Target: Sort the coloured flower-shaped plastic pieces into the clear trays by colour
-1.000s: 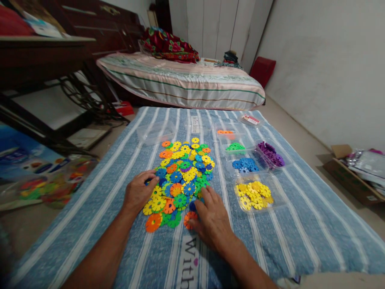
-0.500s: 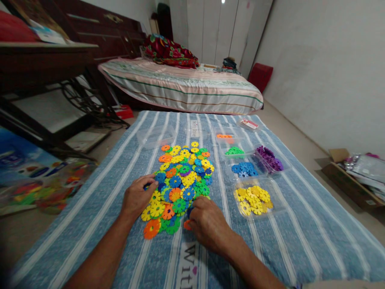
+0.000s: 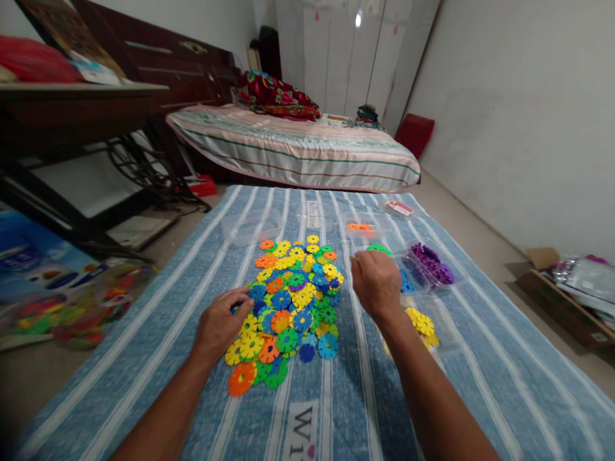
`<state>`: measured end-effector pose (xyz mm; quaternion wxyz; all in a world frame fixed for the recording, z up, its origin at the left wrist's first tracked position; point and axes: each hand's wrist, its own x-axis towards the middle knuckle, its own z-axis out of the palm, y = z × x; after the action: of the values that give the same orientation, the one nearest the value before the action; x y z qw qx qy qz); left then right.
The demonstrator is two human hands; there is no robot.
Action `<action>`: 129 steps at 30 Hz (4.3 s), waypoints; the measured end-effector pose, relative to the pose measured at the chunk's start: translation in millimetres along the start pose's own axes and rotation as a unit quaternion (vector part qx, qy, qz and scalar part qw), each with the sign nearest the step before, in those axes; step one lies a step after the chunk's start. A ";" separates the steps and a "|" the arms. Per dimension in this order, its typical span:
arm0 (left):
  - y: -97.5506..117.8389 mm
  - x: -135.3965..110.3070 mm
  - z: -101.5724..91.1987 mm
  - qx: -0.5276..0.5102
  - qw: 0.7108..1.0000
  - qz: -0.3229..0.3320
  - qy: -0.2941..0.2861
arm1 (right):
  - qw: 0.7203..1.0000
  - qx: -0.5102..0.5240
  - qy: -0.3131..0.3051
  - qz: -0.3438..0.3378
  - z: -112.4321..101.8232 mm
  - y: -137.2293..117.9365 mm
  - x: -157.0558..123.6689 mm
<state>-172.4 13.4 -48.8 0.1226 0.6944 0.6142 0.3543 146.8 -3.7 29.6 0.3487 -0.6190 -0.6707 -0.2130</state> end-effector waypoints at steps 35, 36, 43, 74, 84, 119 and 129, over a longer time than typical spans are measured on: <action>4.1 0.4 -0.3 0.004 1.000 -0.002 0.008 | 0.901 0.087 -0.422 0.047 -27.9 -49.4 -98.1; 3.7 0.5 -0.2 0.003 1.000 -0.001 0.008 | 0.900 0.087 -0.424 0.047 -28.0 -49.6 -97.9; 1.8 1.3 -0.2 0.004 1.000 -0.003 0.006 | 0.900 0.086 -0.424 0.051 -28.7 -50.7 -97.0; 2.4 -4.5 1.3 0.006 1.000 0.010 0.023 | 0.921 0.181 -0.344 0.015 14.8 -40.7 -86.2; 6.4 -15.5 3.6 -0.011 0.999 -0.004 0.029 | 0.940 0.285 -0.177 0.056 51.9 -32.2 -103.4; 72.2 -42.8 44.7 0.069 0.980 0.163 0.087 | 0.858 0.432 -0.174 0.216 53.6 -36.6 -100.7; 117.7 -51.2 44.7 0.117 0.959 0.223 -0.130 | 0.839 0.454 -0.180 0.238 47.1 -37.1 -92.6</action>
<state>-53.3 -48.3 -27.1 0.0373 0.8631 0.4598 0.2054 100.0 -38.4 -64.1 0.5034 -0.5595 -0.5752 0.3204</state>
